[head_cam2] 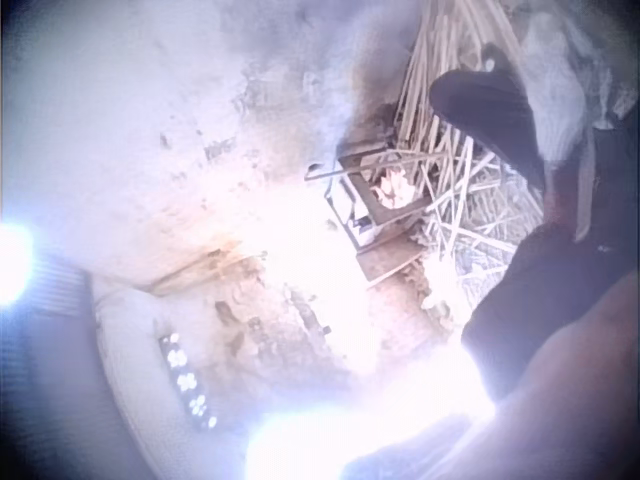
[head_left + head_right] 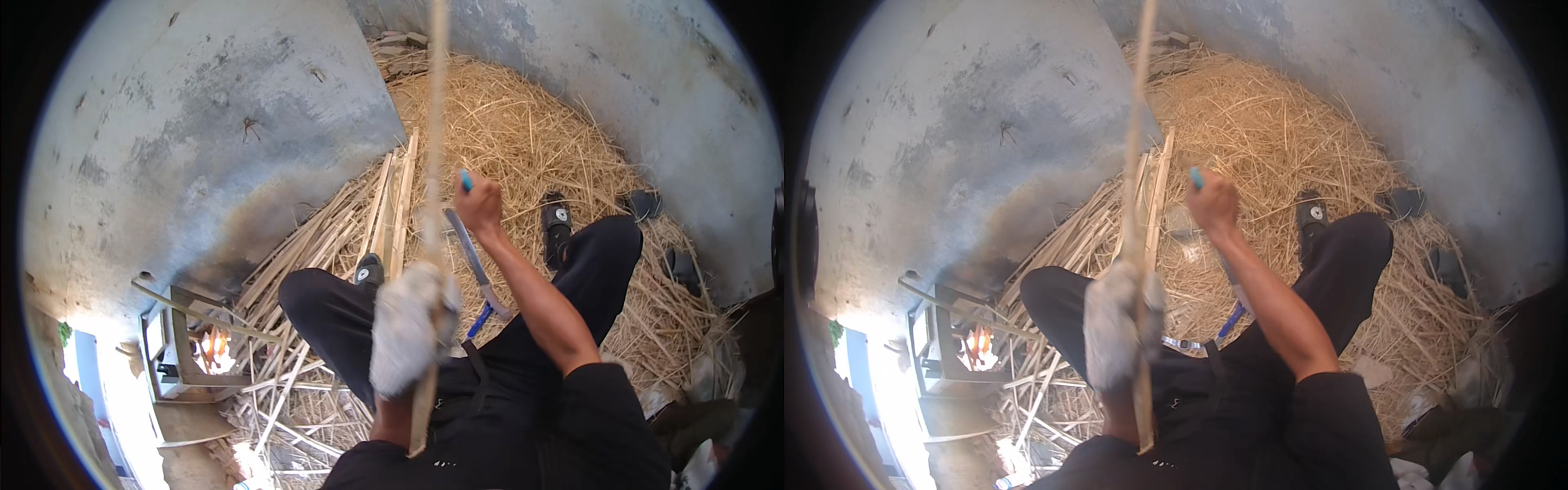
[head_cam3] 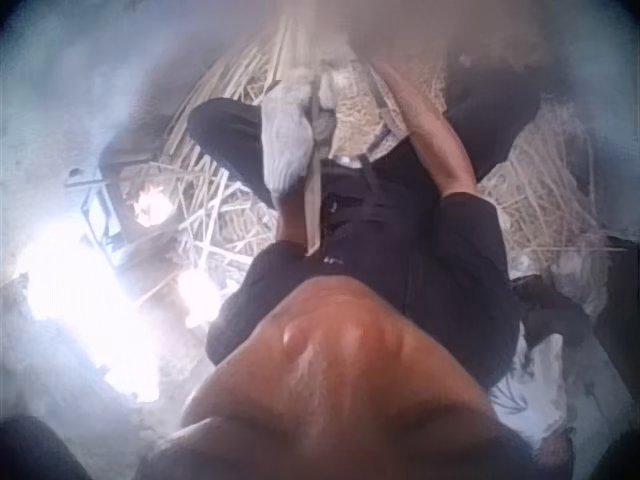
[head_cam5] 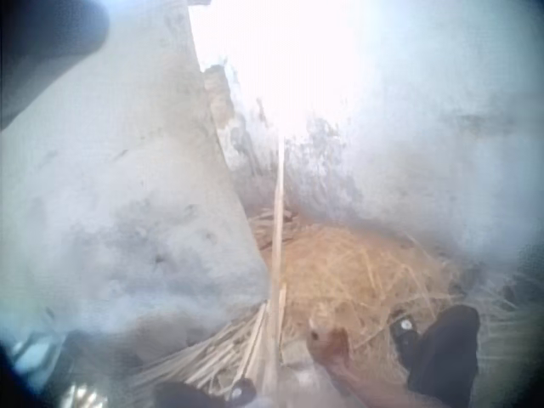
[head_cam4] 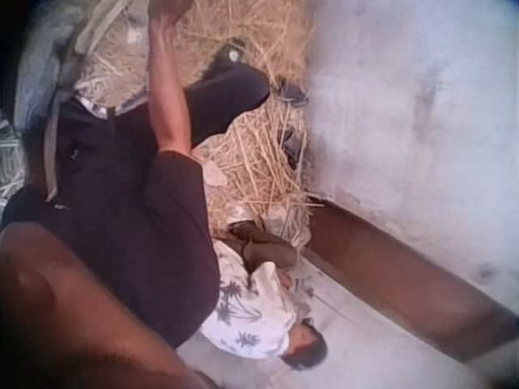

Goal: The person sits on a straw-covered floor and uses a knife to shave thin strips from a long bamboo stick. They hold the stick with a gloved hand and repeatedly scrape along its length, creating fine shavings that fall onto the floor.

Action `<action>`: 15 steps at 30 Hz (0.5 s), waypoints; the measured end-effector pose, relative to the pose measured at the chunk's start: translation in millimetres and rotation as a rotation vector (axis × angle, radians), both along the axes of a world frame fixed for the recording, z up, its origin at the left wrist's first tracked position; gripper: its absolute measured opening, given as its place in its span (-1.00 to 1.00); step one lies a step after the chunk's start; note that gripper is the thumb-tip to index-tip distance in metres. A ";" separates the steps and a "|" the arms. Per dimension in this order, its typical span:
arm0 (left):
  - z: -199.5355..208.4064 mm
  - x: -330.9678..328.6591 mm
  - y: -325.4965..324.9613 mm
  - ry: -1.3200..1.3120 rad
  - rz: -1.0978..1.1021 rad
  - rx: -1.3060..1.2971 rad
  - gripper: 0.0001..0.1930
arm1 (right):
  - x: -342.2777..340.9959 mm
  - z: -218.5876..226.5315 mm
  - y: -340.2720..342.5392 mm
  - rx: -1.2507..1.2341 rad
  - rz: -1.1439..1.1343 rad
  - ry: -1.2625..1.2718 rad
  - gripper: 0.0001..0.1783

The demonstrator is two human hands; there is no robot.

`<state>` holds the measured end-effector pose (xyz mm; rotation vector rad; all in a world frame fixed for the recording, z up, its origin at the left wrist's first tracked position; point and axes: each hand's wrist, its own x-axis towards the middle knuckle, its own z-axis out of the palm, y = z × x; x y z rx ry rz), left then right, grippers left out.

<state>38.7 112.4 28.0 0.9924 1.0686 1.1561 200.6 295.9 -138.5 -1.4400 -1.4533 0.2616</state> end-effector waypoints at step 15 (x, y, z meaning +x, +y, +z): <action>8.9 1.0 -7.8 -0.020 0.161 -0.062 -0.58 | -43.7 118.0 -105.3 0.328 0.597 0.024 -0.54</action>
